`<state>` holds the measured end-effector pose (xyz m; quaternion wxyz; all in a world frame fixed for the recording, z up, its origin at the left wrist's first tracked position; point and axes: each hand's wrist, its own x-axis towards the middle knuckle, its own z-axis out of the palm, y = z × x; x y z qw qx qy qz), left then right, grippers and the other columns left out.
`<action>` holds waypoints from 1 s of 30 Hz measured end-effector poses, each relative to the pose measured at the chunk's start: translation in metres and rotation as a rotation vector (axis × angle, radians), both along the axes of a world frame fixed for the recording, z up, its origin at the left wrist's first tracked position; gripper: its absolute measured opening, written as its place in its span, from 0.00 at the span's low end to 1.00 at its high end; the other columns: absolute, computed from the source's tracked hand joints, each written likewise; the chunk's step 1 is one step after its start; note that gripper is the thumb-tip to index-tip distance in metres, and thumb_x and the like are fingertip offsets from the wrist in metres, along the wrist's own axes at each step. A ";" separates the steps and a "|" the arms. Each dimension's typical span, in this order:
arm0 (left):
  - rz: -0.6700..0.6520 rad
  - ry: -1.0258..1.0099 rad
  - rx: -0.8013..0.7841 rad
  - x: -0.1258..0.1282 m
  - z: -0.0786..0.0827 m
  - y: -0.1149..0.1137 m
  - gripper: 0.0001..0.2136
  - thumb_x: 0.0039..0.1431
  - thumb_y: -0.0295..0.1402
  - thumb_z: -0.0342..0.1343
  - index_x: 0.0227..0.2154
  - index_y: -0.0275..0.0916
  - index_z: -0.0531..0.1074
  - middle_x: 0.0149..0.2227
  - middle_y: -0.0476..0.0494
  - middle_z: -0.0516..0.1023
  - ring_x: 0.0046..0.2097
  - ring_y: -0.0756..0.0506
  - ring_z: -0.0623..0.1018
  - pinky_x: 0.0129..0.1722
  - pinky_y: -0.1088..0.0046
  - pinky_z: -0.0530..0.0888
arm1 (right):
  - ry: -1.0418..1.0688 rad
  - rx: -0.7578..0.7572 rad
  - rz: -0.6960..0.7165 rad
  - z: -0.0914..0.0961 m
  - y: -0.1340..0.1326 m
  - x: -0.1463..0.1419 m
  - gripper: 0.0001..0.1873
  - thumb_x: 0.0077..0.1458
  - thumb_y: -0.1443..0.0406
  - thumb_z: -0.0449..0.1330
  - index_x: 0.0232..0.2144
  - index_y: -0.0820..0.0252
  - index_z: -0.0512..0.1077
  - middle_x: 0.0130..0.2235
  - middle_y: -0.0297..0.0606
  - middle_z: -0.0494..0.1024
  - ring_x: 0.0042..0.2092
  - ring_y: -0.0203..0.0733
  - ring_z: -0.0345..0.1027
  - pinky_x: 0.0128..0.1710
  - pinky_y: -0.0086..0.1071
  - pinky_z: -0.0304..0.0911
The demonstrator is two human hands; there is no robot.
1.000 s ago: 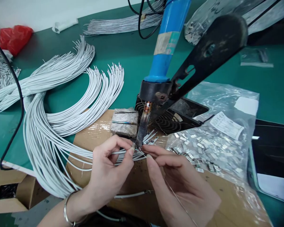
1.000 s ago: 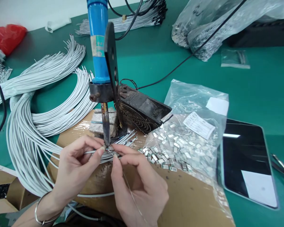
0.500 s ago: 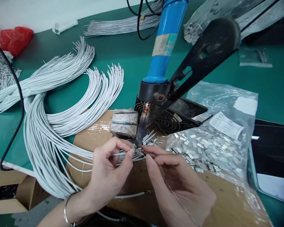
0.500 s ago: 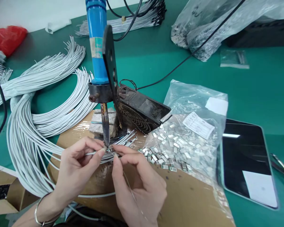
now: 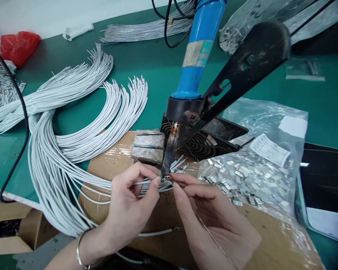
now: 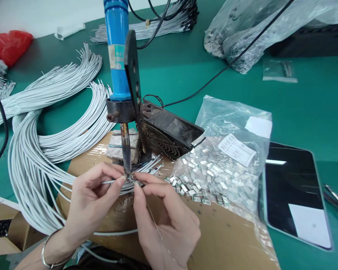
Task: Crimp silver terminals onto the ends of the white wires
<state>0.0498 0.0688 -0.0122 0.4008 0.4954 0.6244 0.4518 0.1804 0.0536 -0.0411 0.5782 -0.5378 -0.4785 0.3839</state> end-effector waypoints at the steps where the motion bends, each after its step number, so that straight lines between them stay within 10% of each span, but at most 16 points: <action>1: 0.003 0.004 0.007 0.000 0.001 0.000 0.07 0.60 0.25 0.60 0.27 0.39 0.73 0.34 0.44 0.83 0.38 0.46 0.81 0.30 0.79 0.74 | -0.001 0.002 -0.004 0.000 0.000 0.000 0.07 0.59 0.71 0.68 0.31 0.55 0.77 0.42 0.35 0.86 0.41 0.34 0.82 0.42 0.22 0.75; 30: 0.004 0.001 0.057 -0.002 0.002 0.002 0.06 0.58 0.24 0.61 0.27 0.39 0.76 0.33 0.43 0.84 0.38 0.45 0.82 0.32 0.77 0.77 | -0.025 0.029 -0.039 0.000 0.000 -0.004 0.06 0.59 0.71 0.69 0.32 0.55 0.78 0.42 0.37 0.87 0.39 0.39 0.82 0.41 0.30 0.78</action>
